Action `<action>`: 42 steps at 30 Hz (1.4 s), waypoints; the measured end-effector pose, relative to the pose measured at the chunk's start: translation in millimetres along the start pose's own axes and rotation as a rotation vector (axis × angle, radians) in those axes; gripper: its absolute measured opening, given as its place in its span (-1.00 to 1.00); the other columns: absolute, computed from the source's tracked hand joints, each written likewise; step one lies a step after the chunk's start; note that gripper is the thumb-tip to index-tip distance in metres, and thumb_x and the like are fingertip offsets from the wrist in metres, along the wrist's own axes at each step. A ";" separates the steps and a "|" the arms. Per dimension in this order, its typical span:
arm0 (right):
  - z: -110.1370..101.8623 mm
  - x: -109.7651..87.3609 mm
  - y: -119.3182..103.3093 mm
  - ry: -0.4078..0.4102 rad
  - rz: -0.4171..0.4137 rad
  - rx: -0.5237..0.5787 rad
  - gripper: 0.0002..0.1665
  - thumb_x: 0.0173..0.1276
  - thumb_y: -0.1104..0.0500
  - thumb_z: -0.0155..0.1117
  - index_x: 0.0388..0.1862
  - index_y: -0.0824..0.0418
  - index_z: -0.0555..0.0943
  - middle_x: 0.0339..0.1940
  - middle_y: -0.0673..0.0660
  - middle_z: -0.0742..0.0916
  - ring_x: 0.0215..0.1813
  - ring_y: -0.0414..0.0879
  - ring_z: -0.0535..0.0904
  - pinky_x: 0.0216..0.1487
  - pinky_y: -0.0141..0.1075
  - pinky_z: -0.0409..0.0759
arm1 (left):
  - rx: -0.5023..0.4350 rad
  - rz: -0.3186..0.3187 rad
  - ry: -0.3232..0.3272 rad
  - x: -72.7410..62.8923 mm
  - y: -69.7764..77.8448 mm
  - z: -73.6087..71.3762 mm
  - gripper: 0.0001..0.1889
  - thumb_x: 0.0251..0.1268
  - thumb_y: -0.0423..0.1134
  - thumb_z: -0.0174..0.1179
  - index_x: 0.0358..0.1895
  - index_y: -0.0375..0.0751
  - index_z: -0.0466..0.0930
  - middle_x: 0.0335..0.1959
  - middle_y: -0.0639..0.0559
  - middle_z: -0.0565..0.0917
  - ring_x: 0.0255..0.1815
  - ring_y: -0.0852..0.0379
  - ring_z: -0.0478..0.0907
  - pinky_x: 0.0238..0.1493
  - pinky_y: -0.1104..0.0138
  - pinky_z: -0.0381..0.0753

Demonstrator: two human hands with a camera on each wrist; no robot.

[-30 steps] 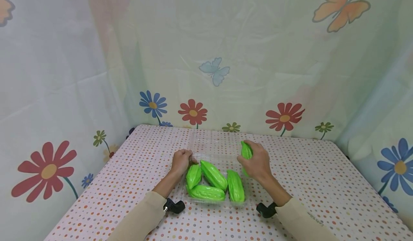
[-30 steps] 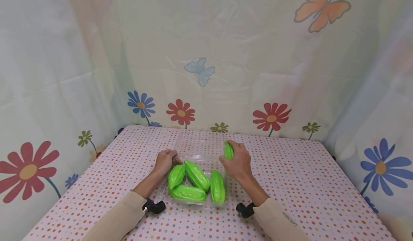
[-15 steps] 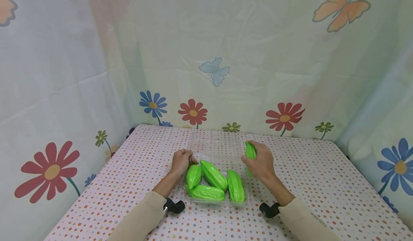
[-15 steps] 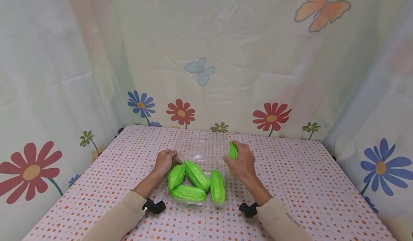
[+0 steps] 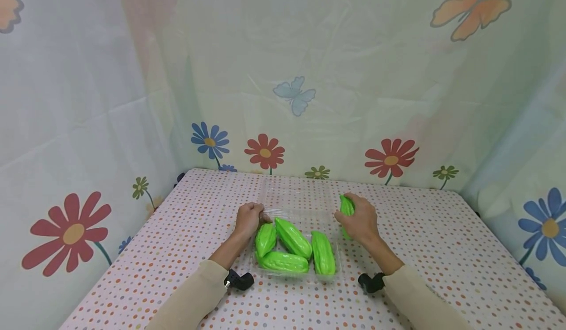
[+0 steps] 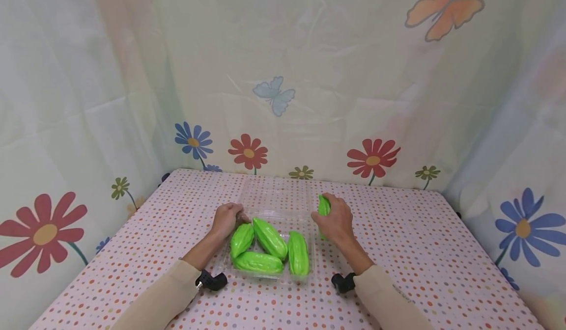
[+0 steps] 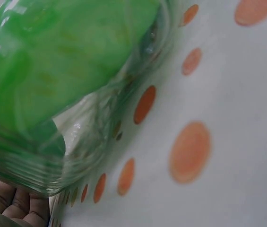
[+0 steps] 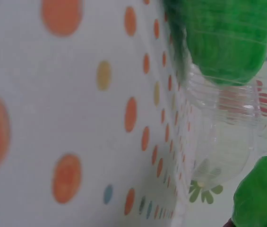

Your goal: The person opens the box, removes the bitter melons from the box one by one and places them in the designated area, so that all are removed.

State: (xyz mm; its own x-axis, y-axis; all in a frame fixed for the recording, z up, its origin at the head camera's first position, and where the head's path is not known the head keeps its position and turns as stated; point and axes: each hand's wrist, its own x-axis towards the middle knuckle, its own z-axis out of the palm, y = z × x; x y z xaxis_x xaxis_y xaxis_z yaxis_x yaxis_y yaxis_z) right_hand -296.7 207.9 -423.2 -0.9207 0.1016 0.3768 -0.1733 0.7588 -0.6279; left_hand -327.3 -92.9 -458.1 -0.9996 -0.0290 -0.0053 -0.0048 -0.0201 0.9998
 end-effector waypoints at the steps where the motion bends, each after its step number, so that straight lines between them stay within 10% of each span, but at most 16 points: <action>1: 0.2 0.5 0.7 -0.007 0.007 0.003 -0.31 0.23 0.16 0.36 0.34 0.37 0.50 -0.11 0.35 0.63 -0.25 0.08 0.46 -0.33 -0.21 0.40 | -0.001 0.001 0.000 0.2 0.0 0.0 -0.73 0.61 -0.28 -0.05 -0.28 -0.41 0.45 -0.53 0.00 0.61 -0.44 0.13 0.68 -0.21 0.26 0.75; 17: 8.5 11.7 14.8 -0.073 0.090 0.002 -0.31 0.21 0.17 0.31 0.34 0.37 0.50 -0.34 0.24 0.60 -0.44 -0.02 0.42 -0.50 -0.28 0.37 | 0.040 0.008 0.011 0.9 2.6 1.3 -0.72 0.61 -0.26 -0.07 -0.27 -0.39 0.47 -0.48 -0.02 0.63 -0.40 0.10 0.70 -0.19 0.27 0.75; 34: 13.3 13.5 19.9 -0.159 0.151 -0.023 -0.29 0.17 0.23 0.27 0.34 0.38 0.49 -0.09 0.34 0.65 -0.25 0.06 0.49 -0.41 -0.27 0.46 | 0.009 -0.002 -0.012 1.4 0.0 -0.7 -0.71 0.62 -0.27 -0.06 -0.29 -0.42 0.45 -0.48 -0.08 0.62 -0.40 0.09 0.69 -0.16 0.20 0.76; 42: 13.2 14.5 20.1 -0.244 0.167 -0.026 -0.25 0.24 0.25 0.34 0.41 0.42 0.41 0.18 0.46 0.60 0.06 0.22 0.53 -0.07 -0.04 0.60 | 0.008 -0.005 0.000 1.2 1.2 0.2 -0.71 0.63 -0.26 -0.05 -0.31 -0.39 0.45 -0.46 -0.11 0.62 -0.40 0.08 0.68 -0.21 0.24 0.75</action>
State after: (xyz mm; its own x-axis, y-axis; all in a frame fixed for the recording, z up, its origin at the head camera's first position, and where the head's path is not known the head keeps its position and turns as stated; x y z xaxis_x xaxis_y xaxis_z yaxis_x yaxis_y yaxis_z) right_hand -318.1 216.1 -439.4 -0.9932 0.0708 0.0925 -0.0062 0.7609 -0.6488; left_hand -328.5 -92.8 -456.9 -0.9995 -0.0288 -0.0100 -0.0097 -0.0120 0.9999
